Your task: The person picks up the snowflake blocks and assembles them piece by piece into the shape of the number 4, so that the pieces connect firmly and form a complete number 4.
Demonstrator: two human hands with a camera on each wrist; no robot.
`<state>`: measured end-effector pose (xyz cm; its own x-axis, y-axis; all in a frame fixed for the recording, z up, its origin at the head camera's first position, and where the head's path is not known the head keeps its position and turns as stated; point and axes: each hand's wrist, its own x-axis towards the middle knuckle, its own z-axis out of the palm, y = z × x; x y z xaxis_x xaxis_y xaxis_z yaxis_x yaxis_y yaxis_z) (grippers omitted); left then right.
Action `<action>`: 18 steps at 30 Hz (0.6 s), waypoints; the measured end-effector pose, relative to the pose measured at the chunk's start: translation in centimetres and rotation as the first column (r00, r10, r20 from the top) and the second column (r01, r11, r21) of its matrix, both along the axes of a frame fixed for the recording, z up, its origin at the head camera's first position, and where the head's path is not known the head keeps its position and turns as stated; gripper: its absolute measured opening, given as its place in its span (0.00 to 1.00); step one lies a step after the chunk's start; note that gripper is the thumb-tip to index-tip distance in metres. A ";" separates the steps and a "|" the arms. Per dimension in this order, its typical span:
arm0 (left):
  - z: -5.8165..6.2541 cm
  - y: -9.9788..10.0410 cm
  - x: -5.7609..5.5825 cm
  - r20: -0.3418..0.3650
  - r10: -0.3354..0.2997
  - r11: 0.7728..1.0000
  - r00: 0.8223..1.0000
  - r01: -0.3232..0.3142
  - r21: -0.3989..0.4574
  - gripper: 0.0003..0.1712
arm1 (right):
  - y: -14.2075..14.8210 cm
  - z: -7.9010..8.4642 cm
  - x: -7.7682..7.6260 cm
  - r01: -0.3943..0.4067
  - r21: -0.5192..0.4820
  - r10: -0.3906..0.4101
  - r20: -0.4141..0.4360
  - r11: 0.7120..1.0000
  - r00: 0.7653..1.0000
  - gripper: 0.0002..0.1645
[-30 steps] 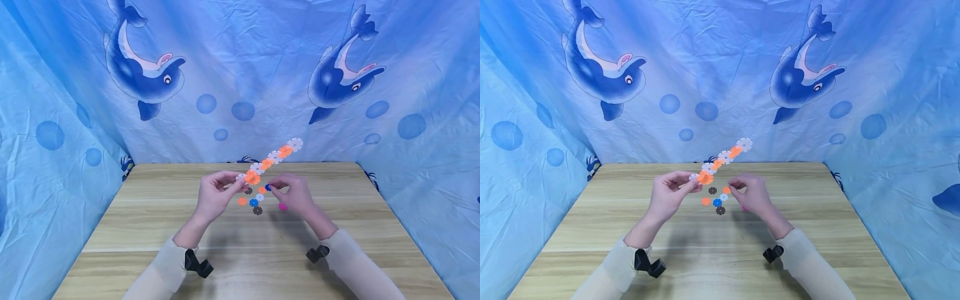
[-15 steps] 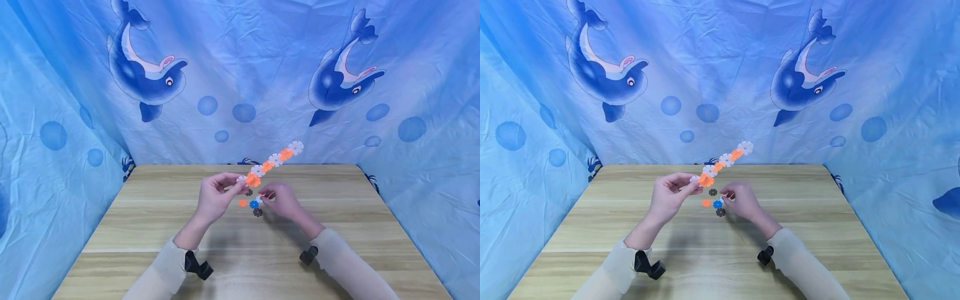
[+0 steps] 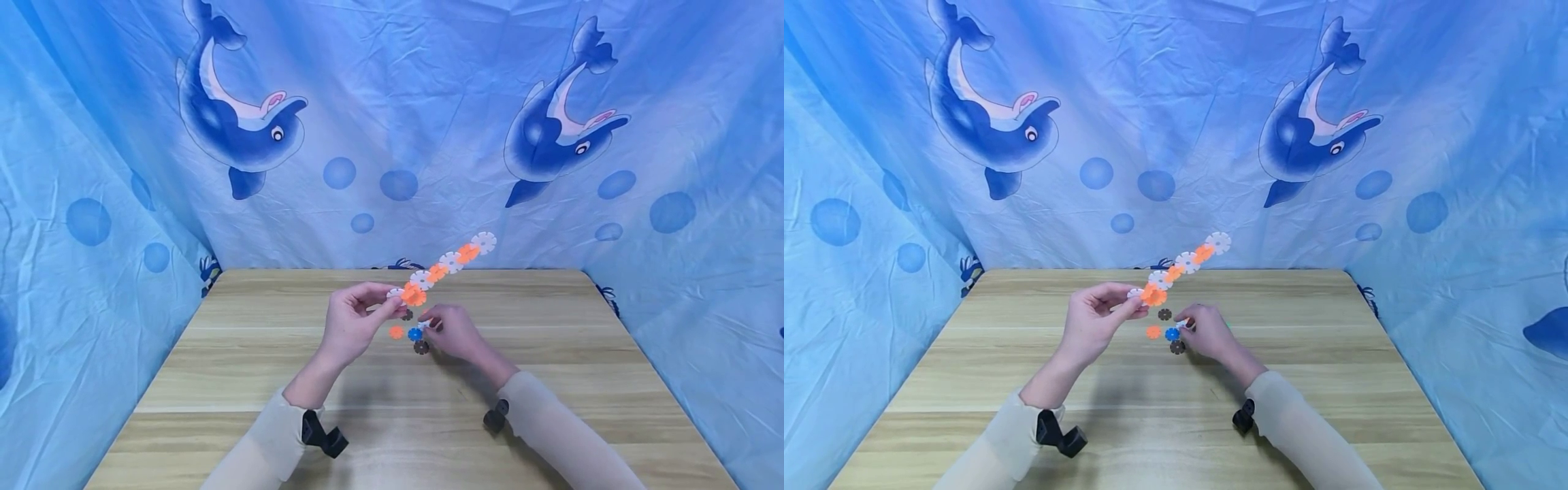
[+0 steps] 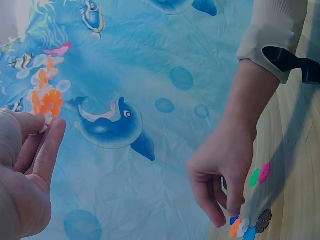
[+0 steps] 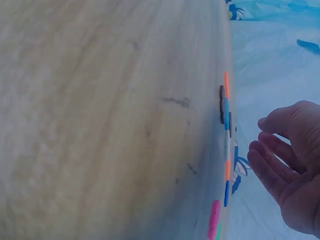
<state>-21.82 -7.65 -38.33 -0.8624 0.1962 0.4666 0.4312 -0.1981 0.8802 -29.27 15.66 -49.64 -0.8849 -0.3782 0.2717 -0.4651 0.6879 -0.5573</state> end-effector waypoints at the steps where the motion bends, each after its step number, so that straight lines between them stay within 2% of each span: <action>1: 0.0 0.0 0.0 0.002 0.001 1.000 1.000 -0.001 0.000 0.12 | 0.0 -0.2 -0.1 0.002 0.004 -0.002 -0.001 1.000 1.000 0.12; 6: 0.1 0.0 0.0 0.021 -0.007 1.000 1.000 0.007 0.001 0.12 | -0.3 -0.8 -0.3 0.018 0.027 -0.018 0.010 0.999 1.000 0.13; 12: 0.1 0.1 0.2 0.020 -0.005 1.000 1.000 0.005 -0.005 0.12 | -0.5 -1.2 -0.4 0.035 0.068 -0.039 0.070 0.997 0.997 0.15; 18: 0.1 0.0 0.2 0.025 0.010 1.000 1.000 -0.010 -0.021 0.11 | -0.5 -1.4 -0.6 0.019 0.117 -0.030 0.095 0.993 0.995 0.14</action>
